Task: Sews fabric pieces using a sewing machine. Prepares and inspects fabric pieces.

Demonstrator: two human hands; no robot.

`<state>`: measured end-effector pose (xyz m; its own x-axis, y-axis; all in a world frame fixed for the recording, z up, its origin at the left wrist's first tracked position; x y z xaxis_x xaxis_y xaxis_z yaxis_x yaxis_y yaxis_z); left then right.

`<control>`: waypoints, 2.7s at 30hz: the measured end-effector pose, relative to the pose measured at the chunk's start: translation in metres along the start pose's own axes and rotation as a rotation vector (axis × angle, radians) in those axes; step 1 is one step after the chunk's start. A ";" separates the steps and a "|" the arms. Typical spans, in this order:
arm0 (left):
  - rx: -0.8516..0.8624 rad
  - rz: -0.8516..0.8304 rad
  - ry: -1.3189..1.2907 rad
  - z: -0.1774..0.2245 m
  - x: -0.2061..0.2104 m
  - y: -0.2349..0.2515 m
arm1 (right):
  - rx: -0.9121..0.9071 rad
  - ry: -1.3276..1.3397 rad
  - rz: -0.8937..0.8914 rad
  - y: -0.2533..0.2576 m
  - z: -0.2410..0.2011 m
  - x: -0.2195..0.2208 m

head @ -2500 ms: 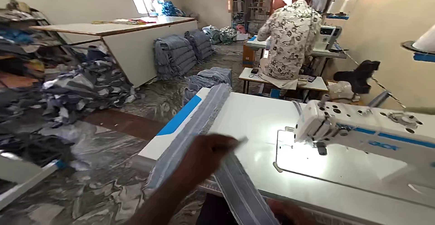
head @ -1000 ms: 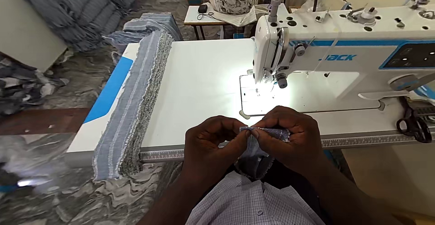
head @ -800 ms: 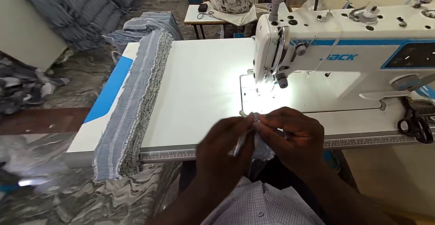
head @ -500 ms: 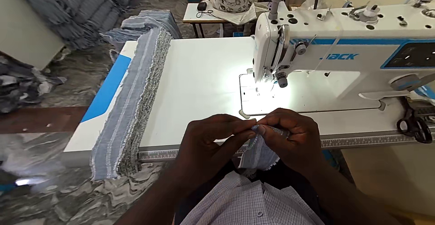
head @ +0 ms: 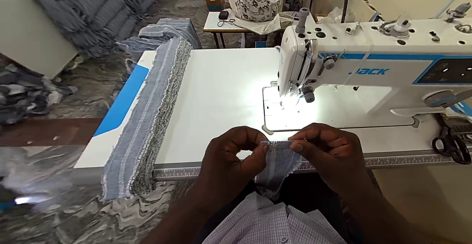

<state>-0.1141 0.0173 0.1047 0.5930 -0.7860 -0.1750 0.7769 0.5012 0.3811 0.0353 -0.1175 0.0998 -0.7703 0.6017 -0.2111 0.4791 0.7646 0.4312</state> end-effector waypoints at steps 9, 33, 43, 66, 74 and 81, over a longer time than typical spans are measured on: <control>-0.178 -0.212 -0.690 -0.011 0.004 0.005 | 0.121 0.280 -0.092 0.003 0.006 0.006; 0.078 0.010 -0.224 0.007 0.020 -0.014 | 0.053 0.373 -0.137 0.014 0.031 0.015; 0.492 0.122 0.435 0.046 0.015 0.000 | -0.366 -0.234 0.393 -0.004 -0.033 0.013; -0.175 0.183 -0.318 -0.023 0.014 0.012 | -0.154 -0.086 0.204 -0.005 0.018 0.028; -0.584 -0.272 -0.094 -0.088 0.067 0.049 | 0.351 -0.396 0.111 -0.011 0.080 -0.011; -0.564 -0.340 0.492 -0.153 0.087 0.098 | 0.248 -1.124 0.092 -0.014 0.119 0.012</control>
<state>0.0458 0.0531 -0.0120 0.2294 -0.7451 -0.6263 0.8426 0.4740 -0.2554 0.0690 -0.0933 -0.0129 0.0220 0.4283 -0.9034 0.6792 0.6566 0.3279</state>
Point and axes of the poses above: each hand's wrist, its own y-axis towards the middle knuckle, its own x-axis out of the palm, z = x × y, the point moved 7 cm from there along y, towards the middle knuckle, and after that the axes turned 7 degrees about -y, right-handed, at the moved point
